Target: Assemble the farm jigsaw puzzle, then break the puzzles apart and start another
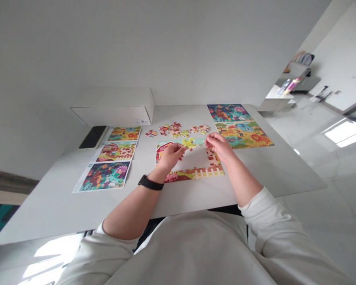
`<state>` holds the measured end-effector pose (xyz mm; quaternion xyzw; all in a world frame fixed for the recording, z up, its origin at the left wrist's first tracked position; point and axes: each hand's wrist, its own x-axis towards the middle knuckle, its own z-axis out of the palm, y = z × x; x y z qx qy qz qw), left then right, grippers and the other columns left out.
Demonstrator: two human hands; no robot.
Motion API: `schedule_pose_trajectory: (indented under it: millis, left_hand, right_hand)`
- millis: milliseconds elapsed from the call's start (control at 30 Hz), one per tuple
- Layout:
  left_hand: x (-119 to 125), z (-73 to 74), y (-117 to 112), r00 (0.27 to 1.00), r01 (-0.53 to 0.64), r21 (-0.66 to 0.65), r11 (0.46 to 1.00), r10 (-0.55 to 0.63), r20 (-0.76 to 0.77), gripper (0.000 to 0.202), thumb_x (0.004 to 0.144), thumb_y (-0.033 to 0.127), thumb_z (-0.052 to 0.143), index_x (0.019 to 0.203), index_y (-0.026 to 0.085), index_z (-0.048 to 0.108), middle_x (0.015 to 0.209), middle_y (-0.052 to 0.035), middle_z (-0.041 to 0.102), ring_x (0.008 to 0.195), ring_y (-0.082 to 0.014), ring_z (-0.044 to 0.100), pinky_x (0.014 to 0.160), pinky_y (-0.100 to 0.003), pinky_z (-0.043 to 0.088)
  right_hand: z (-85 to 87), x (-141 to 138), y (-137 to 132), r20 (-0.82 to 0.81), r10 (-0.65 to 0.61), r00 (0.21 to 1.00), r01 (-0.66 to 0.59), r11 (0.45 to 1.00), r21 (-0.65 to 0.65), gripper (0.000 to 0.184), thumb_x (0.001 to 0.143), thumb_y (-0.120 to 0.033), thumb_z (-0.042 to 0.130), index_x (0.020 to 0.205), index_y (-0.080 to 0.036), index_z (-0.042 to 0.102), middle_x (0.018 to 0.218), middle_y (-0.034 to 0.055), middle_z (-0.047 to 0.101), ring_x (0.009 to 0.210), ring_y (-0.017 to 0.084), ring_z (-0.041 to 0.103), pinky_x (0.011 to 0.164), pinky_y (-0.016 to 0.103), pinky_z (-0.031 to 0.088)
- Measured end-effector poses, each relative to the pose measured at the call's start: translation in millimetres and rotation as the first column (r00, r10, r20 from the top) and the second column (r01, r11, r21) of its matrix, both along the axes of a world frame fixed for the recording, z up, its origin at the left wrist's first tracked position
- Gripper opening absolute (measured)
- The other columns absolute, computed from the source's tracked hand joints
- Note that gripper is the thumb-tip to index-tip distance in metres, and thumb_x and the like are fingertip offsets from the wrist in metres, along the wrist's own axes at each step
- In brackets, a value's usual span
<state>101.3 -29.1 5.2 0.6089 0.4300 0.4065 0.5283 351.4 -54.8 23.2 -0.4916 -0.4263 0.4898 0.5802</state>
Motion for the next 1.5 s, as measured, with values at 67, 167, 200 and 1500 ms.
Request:
schedule_pose_trajectory:
  millis: [67,167,200,1500]
  left_hand:
    - [-0.4,-0.1,0.2,1.000,-0.013,0.001,1.000,0.013,-0.010,0.060,0.075,0.076,0.081,0.081,0.019,0.065,0.069,-0.0003,0.063,0.061,-0.0118,0.060,0.057,-0.024,0.053]
    - [-0.6,-1.0,0.0,1.000,-0.018,-0.004,1.000,0.018,-0.016,0.060,0.075,0.076,0.081,0.082,0.019,0.065,0.069,-0.0003,0.063,0.062,-0.0122,0.061,0.057,-0.024,0.054]
    - [-0.5,-1.6,0.0,1.000,-0.014,-0.006,1.000,0.014,-0.019,0.060,0.075,0.077,0.081,0.082,0.019,0.065,0.070,-0.0004,0.064,0.062,-0.0124,0.062,0.057,-0.024,0.054]
    - [32.1,6.7,25.3,0.760,0.450,0.627,0.636,0.095,-0.643,0.026,0.099,0.026,0.062,0.124,0.022,0.070,0.129,-0.0118,0.071,0.121,-0.0291,0.065,0.108,-0.045,0.052]
  right_hand:
    - [0.5,7.6,2.0,0.021,-0.040,0.999,0.039,0.999,0.020,0.048,0.069,-0.058,0.093,0.092,-0.024,0.068,0.085,-0.0004,0.074,0.079,0.014,0.070,0.074,0.027,0.058]
    - [0.6,13.3,3.2,0.080,-0.080,0.994,0.077,0.996,0.039,0.045,0.074,-0.059,0.089,0.095,-0.025,0.068,0.087,0.0006,0.074,0.080,0.015,0.070,0.075,0.028,0.058]
    - [0.3,12.8,2.9,0.105,-0.084,0.991,0.080,0.996,0.043,0.044,0.076,-0.059,0.087,0.095,-0.025,0.068,0.088,0.0010,0.074,0.081,0.016,0.070,0.075,0.029,0.058]
    - [-12.1,48.2,14.4,0.770,-0.177,0.613,0.123,0.984,0.128,0.019,0.096,-0.031,0.065,0.105,-0.024,0.080,0.092,0.0045,0.080,0.086,0.023,0.071,0.089,0.036,0.056]
